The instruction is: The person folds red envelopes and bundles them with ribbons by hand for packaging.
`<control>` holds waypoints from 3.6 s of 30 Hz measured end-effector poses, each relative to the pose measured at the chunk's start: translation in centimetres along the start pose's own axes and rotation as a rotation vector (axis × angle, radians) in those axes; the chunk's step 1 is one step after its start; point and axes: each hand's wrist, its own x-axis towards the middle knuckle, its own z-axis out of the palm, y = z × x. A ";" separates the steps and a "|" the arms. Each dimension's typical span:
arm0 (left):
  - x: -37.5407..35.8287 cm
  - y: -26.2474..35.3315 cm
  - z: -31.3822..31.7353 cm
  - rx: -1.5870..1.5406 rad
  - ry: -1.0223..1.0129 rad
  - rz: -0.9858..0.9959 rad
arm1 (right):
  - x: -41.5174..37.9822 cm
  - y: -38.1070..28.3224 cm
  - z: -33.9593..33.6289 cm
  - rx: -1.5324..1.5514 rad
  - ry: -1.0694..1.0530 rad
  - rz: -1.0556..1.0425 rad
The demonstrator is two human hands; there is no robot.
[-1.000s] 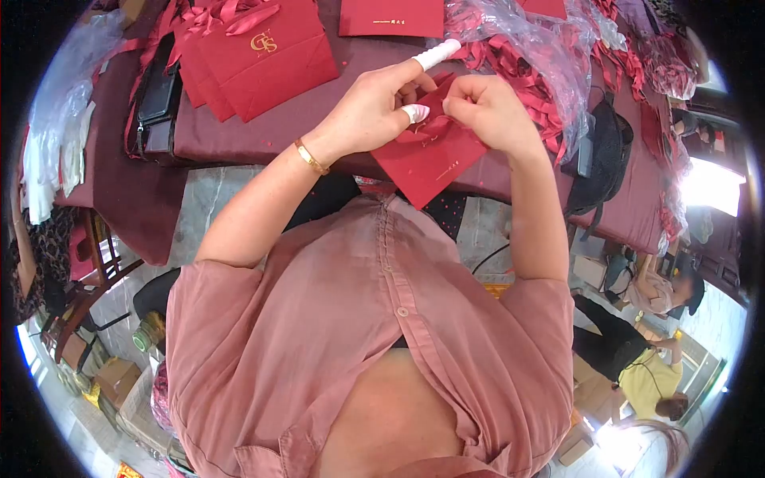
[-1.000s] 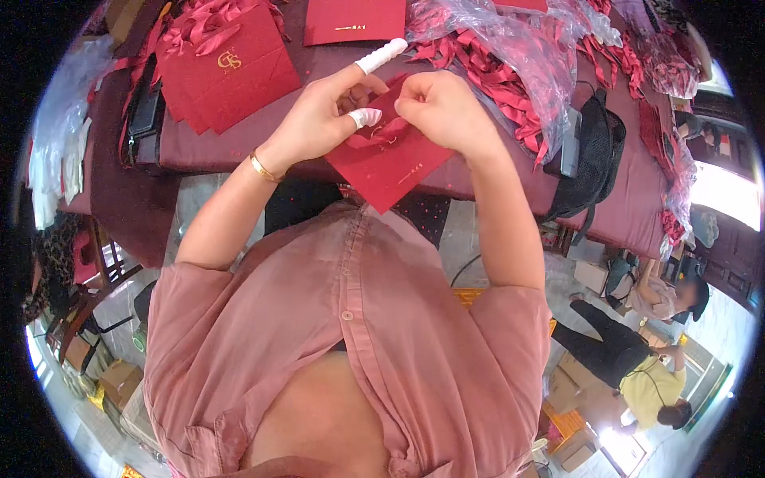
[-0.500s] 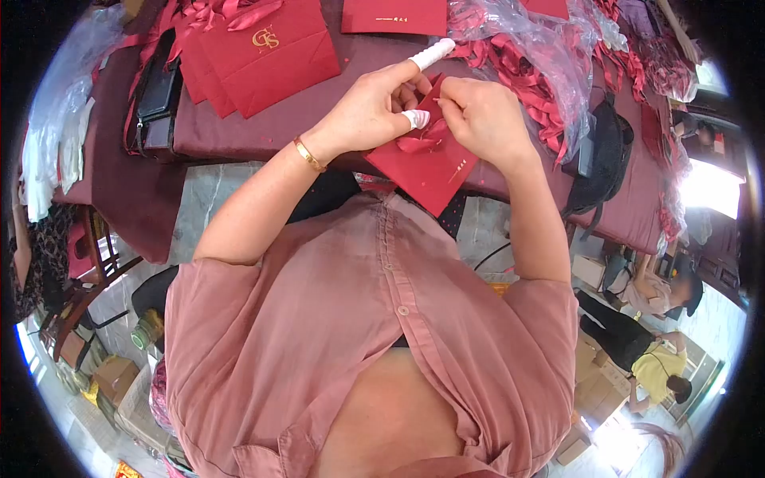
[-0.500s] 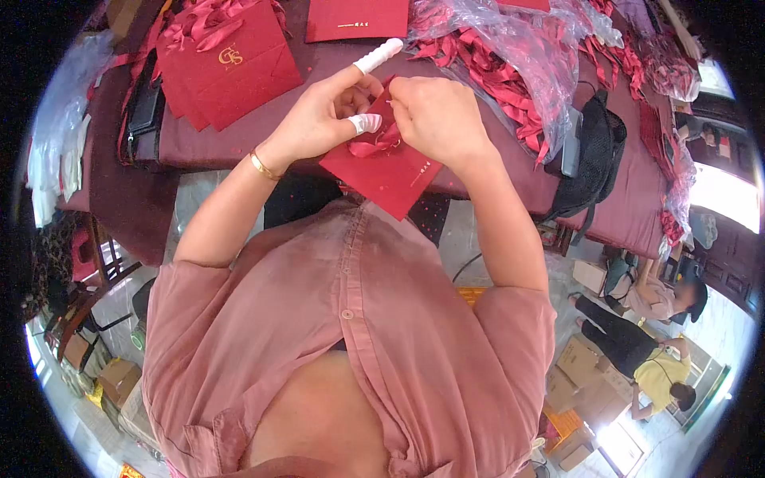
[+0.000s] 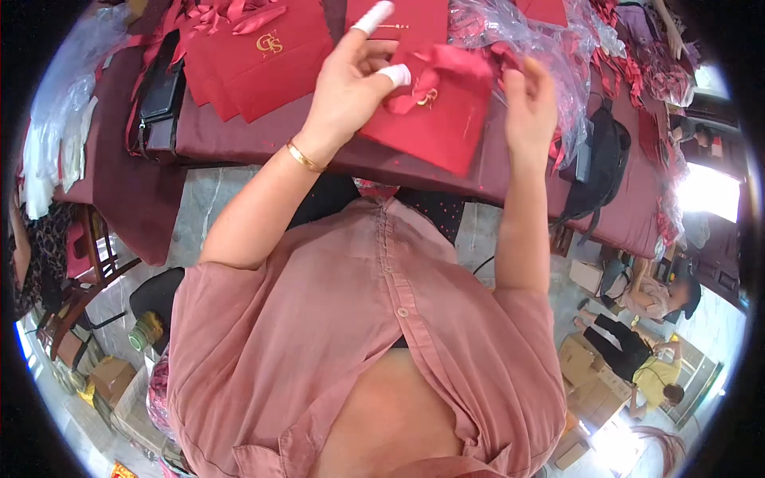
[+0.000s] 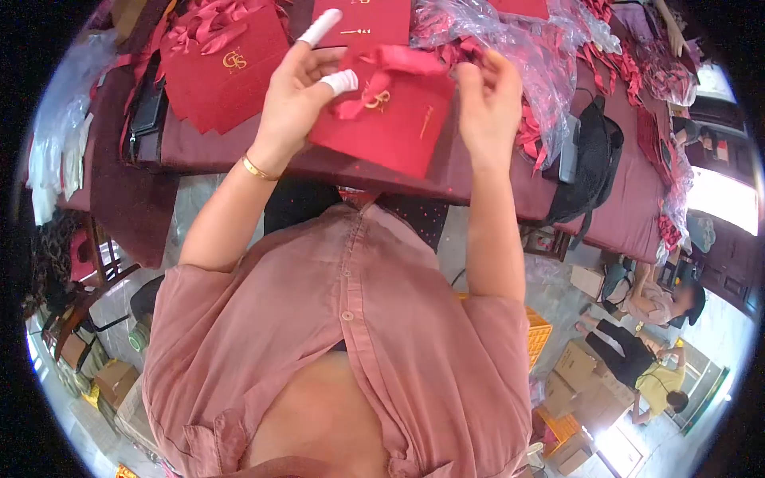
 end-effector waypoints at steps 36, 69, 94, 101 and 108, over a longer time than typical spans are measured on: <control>-1.8 2.4 -0.3 0.549 -0.578 -0.001 | -2.4 2.0 -0.7 0.553 -0.200 0.223; -2.4 0.2 0.1 0.509 -0.485 -0.080 | -6.8 -0.9 1.2 -0.282 -0.280 -0.504; -2.3 0.7 -0.7 1.002 -0.254 0.366 | -4.1 0.7 -0.6 0.551 -0.184 0.328; -1.1 -1.2 0.0 0.504 0.144 0.389 | -4.5 0.3 -0.5 0.635 -0.195 0.347; -1.4 -0.4 1.1 0.425 0.170 0.221 | -5.2 1.2 -0.3 0.759 -0.229 0.412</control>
